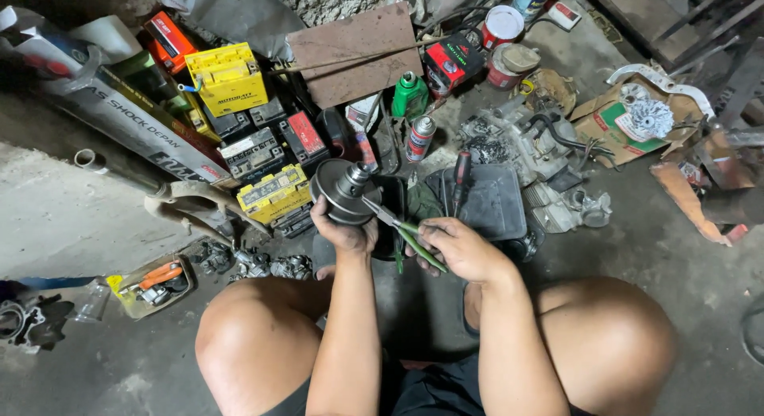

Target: Cleaning a motorcycle pulley component by scraping dirt from its grooves using a small tool.

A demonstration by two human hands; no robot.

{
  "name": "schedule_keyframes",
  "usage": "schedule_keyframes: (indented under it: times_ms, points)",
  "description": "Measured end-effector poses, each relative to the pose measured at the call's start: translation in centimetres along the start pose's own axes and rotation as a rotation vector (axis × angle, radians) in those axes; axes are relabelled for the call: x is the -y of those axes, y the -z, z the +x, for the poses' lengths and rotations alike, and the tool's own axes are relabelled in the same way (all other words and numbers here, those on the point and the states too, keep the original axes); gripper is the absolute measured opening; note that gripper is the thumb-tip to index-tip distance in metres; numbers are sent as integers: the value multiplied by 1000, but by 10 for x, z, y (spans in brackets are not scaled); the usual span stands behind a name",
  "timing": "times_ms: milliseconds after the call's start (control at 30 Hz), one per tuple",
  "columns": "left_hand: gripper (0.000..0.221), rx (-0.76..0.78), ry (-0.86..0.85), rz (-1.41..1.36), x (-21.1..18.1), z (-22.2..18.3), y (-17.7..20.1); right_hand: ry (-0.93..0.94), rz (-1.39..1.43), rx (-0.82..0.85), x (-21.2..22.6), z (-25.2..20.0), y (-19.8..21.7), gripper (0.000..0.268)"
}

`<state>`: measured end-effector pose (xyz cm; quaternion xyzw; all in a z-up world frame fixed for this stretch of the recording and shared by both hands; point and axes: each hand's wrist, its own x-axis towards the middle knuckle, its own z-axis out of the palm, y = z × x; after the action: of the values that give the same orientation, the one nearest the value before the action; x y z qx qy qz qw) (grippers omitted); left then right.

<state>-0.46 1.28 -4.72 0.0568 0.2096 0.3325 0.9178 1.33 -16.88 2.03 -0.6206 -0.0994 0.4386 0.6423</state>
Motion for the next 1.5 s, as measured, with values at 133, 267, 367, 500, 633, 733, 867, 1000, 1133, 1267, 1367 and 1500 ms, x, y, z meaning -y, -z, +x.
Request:
schedule_keyframes:
  times_ms: [133, 267, 367, 500, 633, 733, 867, 1000, 1133, 1267, 1367, 1500]
  points:
    - [56, -16, -6, -25, -3, 7, 8, -17, -13, -3, 1, 1, 0, 28]
    - [52, -17, -59, -54, -6, 15, 14, -51, -54, -66, 6, -4, 0, 29]
    - [53, -18, -138, -18, -13, 26, 29, -50, -146, -131, 9, 2, 0, 29]
    - [51, -12, -171, -21, -23, 28, 27, -142, -311, -196, -10, 11, 5, 27]
    - [51, 7, -177, -38, -25, 27, 21, -262, -297, -231, -17, 18, 1, 28]
    - [51, 12, -179, -50, -25, 19, 11, -288, -358, -234, -46, 30, 18, 38]
    - [51, 25, -125, -80, -25, 13, -1, -289, -421, -257, -68, 42, 29, 44]
    - [52, 12, -70, -108, -27, 2, -19, -248, -400, -294, -28, 25, 14, 39]
    - [58, 25, 136, -112, -37, -23, -49, -5, -198, -389, -6, 19, -1, 26]
    - [71, 13, 427, 55, -43, -35, -63, 244, 13, -400, -14, 27, 7, 25]
    - [80, 84, 539, 79, -36, -30, -49, 397, 26, -386, -24, 35, 14, 26]
    - [87, 215, 675, 67, -28, -16, -22, 453, 82, -347, -22, 26, 22, 25]
